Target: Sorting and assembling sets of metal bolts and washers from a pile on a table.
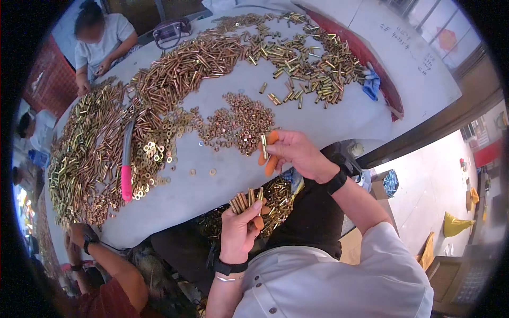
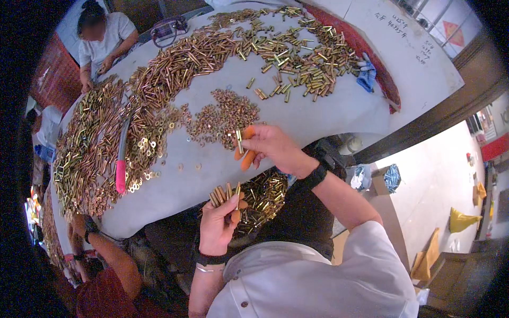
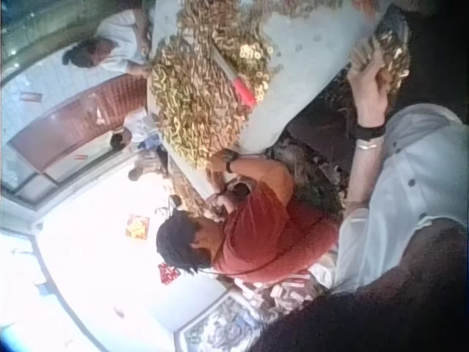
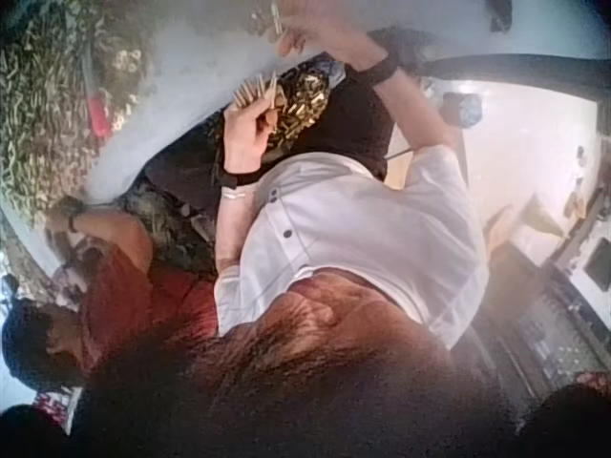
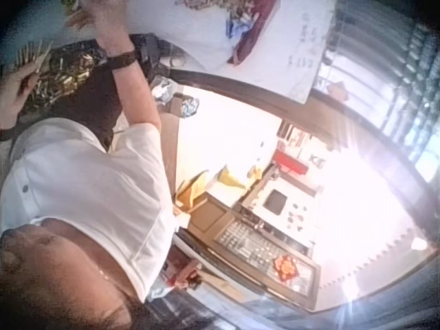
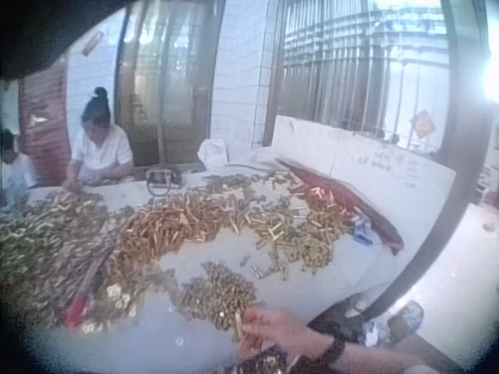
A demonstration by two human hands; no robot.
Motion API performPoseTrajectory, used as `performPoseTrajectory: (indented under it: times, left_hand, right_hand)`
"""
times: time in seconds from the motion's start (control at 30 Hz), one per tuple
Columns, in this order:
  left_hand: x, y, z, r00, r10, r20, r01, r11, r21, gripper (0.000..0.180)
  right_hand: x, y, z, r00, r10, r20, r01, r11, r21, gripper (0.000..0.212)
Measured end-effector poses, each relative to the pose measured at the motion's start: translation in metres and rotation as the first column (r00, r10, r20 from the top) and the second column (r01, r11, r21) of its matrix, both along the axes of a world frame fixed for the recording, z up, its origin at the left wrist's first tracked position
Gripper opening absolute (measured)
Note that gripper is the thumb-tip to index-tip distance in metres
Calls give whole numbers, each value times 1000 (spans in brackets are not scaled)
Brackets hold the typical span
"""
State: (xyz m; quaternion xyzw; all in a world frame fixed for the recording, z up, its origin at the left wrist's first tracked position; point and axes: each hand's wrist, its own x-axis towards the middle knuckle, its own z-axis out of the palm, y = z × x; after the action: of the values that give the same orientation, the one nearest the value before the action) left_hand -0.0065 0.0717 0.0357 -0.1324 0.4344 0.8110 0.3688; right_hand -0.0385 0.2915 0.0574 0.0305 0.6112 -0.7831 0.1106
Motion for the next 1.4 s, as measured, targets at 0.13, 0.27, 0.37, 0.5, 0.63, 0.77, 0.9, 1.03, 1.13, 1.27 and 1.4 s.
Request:
performPoseTrajectory:
  times: [0.13, 0.27, 0.37, 0.5, 0.63, 0.77, 0.9, 1.03, 1.13, 1.27, 1.4]
  left_hand:
    - [3, -1, 3, 1000, -4, 6, 4, 1000, 0, 15]
    - [6, -1, 5, 1000, -4, -12, 4, 1000, 5, 15]
    - [9, -1, 6, 999, -35, -24, 35, 999, -3, 16]
    - [12, -1, 3, 998, -53, -32, 52, 998, -41, 15]
    - [14, 2, 4, 999, -12, -34, 12, 1000, -8, 17]
    - [15, 2, 4, 999, -9, -31, 9, 1000, -3, 16]
    - [16, 3, 5, 999, -12, -52, 11, 1000, -25, 14]
    - [17, 4, 4, 996, -14, -83, 10, 999, -45, 13]
    - [18, 4, 5, 996, -33, -87, 26, 997, -78, 18]
    - [18, 2, 3, 994, -26, -103, 18, 997, -71, 18]
    - [16, 1, 4, 993, -36, -112, 29, 997, -66, 15]
  right_hand:
    - [12, -7, 1, 1000, 12, 21, -12, 1000, -6, 17]
    - [21, -14, 1, 1000, -14, 26, 13, 998, 54, 17]
    - [27, -19, 5, 999, -52, -2, 52, 993, 110, 20]
    - [32, -35, 8, 982, -125, -142, 144, 980, 136, 26]
    - [39, -47, -5, 955, -116, -272, 179, 959, 220, 28]
    - [44, -52, -7, 962, -139, -234, 194, 953, 234, 25]
    - [46, -50, -5, 971, -169, -169, 203, 956, 212, 22]
    - [52, -56, -1, 942, -151, -301, 273, 866, 419, 21]
    - [51, -55, -4, 951, -166, -261, 258, 892, 370, 21]
    - [48, -44, -5, 987, -132, -96, 146, 978, 150, 18]
    - [46, -35, 0, 997, 30, -65, -11, 960, 278, 13]
